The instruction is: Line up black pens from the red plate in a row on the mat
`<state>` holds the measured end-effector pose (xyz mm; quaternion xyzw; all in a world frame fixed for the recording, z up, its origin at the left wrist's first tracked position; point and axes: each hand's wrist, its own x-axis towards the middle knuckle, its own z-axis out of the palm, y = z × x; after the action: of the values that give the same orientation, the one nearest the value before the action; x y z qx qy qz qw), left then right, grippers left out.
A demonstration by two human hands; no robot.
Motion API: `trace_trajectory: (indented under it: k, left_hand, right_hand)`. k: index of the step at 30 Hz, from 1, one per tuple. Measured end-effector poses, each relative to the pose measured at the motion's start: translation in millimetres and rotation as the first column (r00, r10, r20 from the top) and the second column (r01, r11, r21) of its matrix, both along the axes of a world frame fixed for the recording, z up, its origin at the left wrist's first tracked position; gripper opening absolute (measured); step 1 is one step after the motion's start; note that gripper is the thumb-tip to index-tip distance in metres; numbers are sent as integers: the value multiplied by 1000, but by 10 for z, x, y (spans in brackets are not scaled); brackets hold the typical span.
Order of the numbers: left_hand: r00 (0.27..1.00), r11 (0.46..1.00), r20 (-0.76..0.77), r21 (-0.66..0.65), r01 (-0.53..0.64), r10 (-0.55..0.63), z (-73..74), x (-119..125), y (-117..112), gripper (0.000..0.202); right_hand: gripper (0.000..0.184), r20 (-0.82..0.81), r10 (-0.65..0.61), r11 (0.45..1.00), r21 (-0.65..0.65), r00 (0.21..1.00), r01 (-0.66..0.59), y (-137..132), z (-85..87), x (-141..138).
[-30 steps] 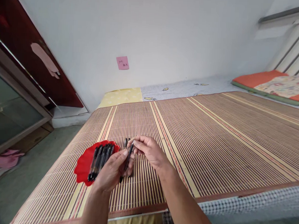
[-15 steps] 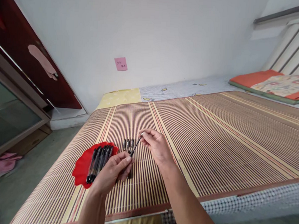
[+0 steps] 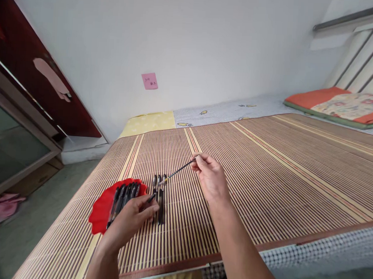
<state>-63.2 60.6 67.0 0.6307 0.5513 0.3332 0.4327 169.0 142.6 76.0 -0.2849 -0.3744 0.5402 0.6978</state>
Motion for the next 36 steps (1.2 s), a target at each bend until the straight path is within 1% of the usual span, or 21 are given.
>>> trace_trajectory:
  k: [2, 4, 5, 7, 9, 11, 14, 17, 20, 22, 25, 29, 31, 32, 33, 34, 35, 36]
  left_hand:
    - [992, 996, 98, 24, -86, 84, 28, -4, 4, 31]
    - [959, 983, 231, 40, -178, 164, 54, 37, 15, 32]
    - [939, 980, 295, 33, -195, 177, 64, 72, 19, 35]
    - [907, 986, 394, 5, -165, 149, 74, 150, 25, 39]
    - [884, 991, 451, -23, -128, 125, 68, 214, 30, 39]
    - [870, 988, 471, -30, -149, 145, 50, 246, 39, 38]
    - [863, 985, 476, -33, -172, 167, 24, 245, 56, 40]
    - [860, 991, 493, -69, -115, 134, 19, 226, 63, 42]
    - [838, 992, 535, -110, -56, 107, 24, 225, 62, 41]
    - [834, 994, 543, -89, -59, 98, 21, 244, 63, 39]
    - [849, 995, 519, -38, -95, 101, 9, 306, 63, 37]
    - [836, 996, 540, -49, -81, 95, 2, 351, 61, 39]
    - [803, 986, 574, -71, -148, 162, -2, 314, 70, 48]
    - [778, 977, 593, -90, -194, 209, -7, 284, 78, 53]
    - [754, 965, 605, -113, -235, 255, -15, 253, 85, 56]
    - [742, 956, 605, -134, -262, 288, -26, 225, 91, 54]
    - [746, 951, 592, -145, -274, 305, -38, 206, 95, 49]
    - [767, 952, 567, -138, -273, 302, -53, 198, 96, 42]
  right_hand:
    - [19, 19, 0, 1000, 5, 1000, 0, -3, 8, 45]
    - [20, 69, 18, 1000, 3, 997, -18, -15, -7, 18]
    - [21, 101, 34, 999, 0, 994, -34, -24, -21, -22]
    - [24, 165, 62, 998, -15, 984, -61, -47, -47, -131]
    - [25, 218, 72, 997, -29, 973, -68, -71, -59, -238]
    - [25, 225, 83, 996, -38, 971, -77, -90, -55, -309]
    - [22, 163, 187, 982, -40, 969, -182, -105, -38, -334]
    - [20, 126, 311, 950, -27, 942, -310, -114, -29, -308]
    - [19, 151, 361, 931, 3, 920, -365, -127, -23, -289]
    - [18, 178, 351, 933, 20, 919, -361, -141, -15, -305]
    - [20, 207, 296, 952, 14, 932, -305, -174, 4, -373]
    - [25, 197, 198, 980, -6, 960, -201, -222, 47, -452]
    - [29, 179, 124, 992, -7, 976, -125, -234, 66, -454]
    - [30, 186, 106, 994, -17, 977, -105, -237, 66, -452]
    - [32, 210, 112, 994, -34, 971, -107, -237, 58, -456]
    - [33, 246, 135, 991, -56, 960, -125, -237, 40, -468]
    - [34, 289, 173, 984, -81, 941, -156, -236, 11, -492]
    - [34, 329, 218, 975, -106, 919, -194, -237, -25, -527]
